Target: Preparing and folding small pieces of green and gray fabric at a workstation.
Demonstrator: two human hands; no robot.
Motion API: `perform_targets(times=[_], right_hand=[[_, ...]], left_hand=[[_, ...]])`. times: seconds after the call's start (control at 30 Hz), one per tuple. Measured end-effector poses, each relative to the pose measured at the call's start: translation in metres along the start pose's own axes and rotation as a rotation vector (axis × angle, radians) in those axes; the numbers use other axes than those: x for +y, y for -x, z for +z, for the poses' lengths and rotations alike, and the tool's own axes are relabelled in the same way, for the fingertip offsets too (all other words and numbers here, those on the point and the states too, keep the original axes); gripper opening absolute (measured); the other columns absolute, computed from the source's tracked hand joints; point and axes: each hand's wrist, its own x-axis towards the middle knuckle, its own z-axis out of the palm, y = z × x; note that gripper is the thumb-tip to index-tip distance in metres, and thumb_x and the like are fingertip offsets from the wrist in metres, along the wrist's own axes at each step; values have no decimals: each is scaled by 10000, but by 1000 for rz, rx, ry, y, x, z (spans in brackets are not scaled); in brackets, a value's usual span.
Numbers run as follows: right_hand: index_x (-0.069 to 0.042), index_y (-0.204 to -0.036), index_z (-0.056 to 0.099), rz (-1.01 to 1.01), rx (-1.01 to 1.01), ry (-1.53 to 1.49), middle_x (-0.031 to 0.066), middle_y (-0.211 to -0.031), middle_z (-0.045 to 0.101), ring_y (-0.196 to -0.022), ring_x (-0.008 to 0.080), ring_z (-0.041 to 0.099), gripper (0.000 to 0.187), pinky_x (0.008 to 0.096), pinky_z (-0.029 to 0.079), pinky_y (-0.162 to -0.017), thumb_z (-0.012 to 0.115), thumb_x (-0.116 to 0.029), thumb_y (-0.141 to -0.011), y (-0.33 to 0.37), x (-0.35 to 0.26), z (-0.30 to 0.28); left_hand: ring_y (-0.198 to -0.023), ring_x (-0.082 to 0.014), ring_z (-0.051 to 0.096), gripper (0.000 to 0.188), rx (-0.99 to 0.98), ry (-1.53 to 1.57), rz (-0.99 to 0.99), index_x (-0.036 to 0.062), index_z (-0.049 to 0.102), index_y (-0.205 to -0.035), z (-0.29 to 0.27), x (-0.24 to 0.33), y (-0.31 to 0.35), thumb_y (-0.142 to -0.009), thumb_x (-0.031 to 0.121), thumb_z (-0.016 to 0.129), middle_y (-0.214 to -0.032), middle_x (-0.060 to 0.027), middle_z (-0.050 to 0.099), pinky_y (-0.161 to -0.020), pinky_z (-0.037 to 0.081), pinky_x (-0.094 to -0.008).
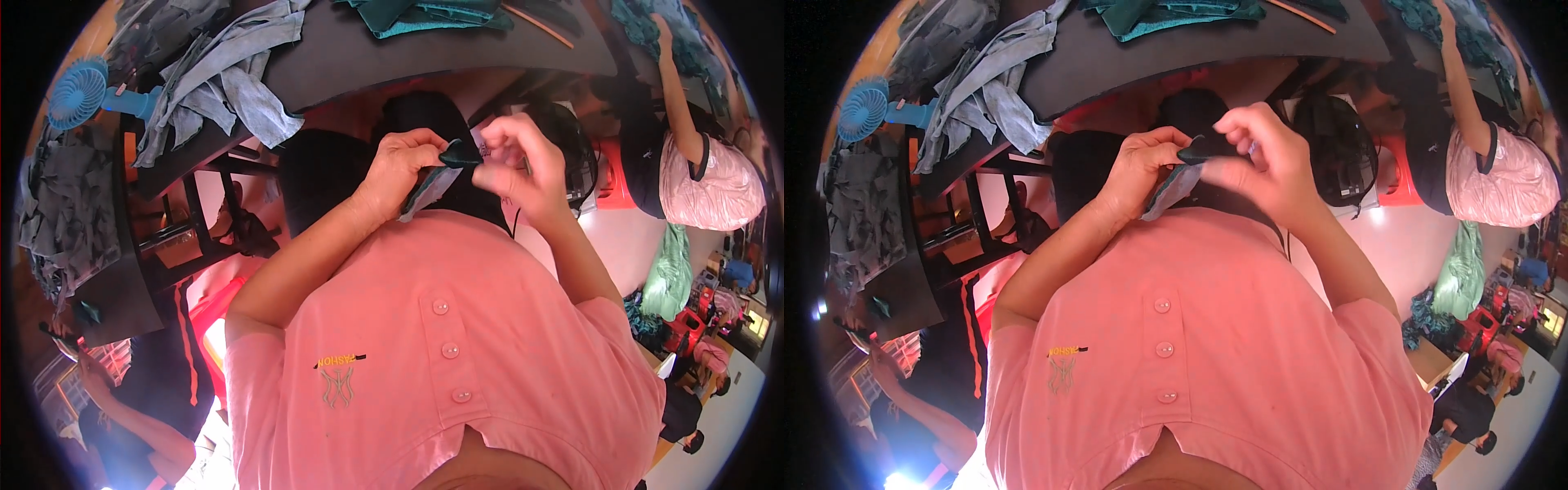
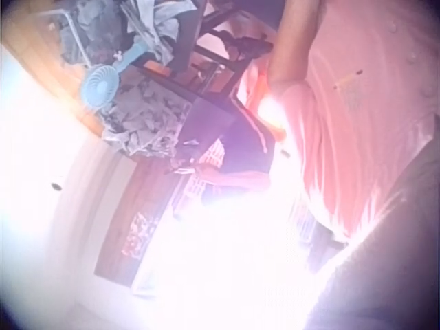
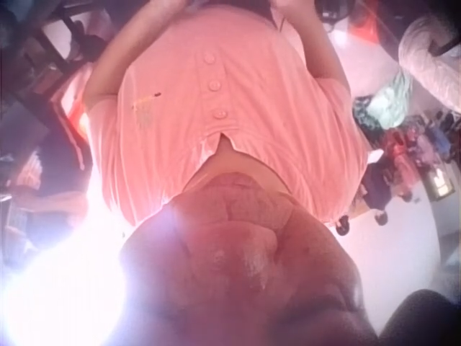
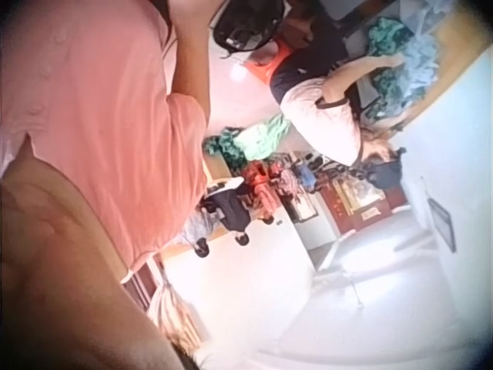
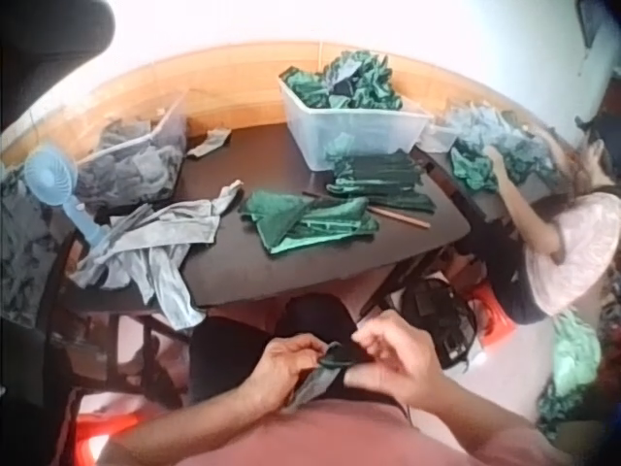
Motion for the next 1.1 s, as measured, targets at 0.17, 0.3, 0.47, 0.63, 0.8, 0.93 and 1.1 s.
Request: perform_targets(times=[0.17,0.3,0.47,0.63,0.8,0.93,1.1], right_hand=[[-43,-931,622,-750,-129,784,107,-837,584,-722,283,587,312,352,463,-614,782,-128,-677,-10,-14,5],[-13,-785,582,-452,72,446,38,-618,523,-506,114,498,129,275,370,-466,708,-44,-787,-15,15,-1],[-41,-772,590,-39,165,50,-38,-578,519,-467,30,442,114,200,313,-427,697,-14,-798,-1,11,1],[-24,-842,603,-39,93,-107,-4,-670,581,-575,50,506,106,215,388,-506,660,-112,-858,18,4,12],[-31,-862,602,-3,84,-219,23,-717,617,-565,77,531,103,218,406,-506,618,-127,-895,19,0,0],[-45,-853,615,146,-17,-350,42,-670,608,-543,97,554,117,226,380,-472,633,-155,-885,14,6,-1],[-43,-852,631,151,-52,-396,27,-686,613,-537,107,569,113,220,387,-478,645,-156,-854,11,8,-2]], left_hand=[[-633,-93,546,220,-63,-295,123,-27,660,-893,3,9,-2,-762,138,600,-685,-33,618,-585,447,-253],[-796,-283,561,137,363,-1084,901,-2,618,-834,19,14,7,-699,-26,621,-813,-126,550,-680,467,-363],[-554,-131,523,137,-61,-780,862,13,639,-870,24,22,39,-758,-51,684,-730,-57,589,-509,412,-255],[-676,-139,595,265,41,-287,287,-22,630,-1042,36,19,25,-899,198,667,-801,-48,636,-565,453,-250],[-680,-181,616,317,-87,108,-122,-13,617,-1019,34,17,8,-877,262,683,-813,-87,636,-551,454,-284],[-680,-209,621,290,-173,160,-242,0,596,-1026,30,14,6,-865,224,685,-808,-102,637,-557,456,-307],[-664,-235,637,171,-128,225,-266,-12,606,-899,26,10,0,-783,87,684,-776,-133,637,-548,473,-321]])
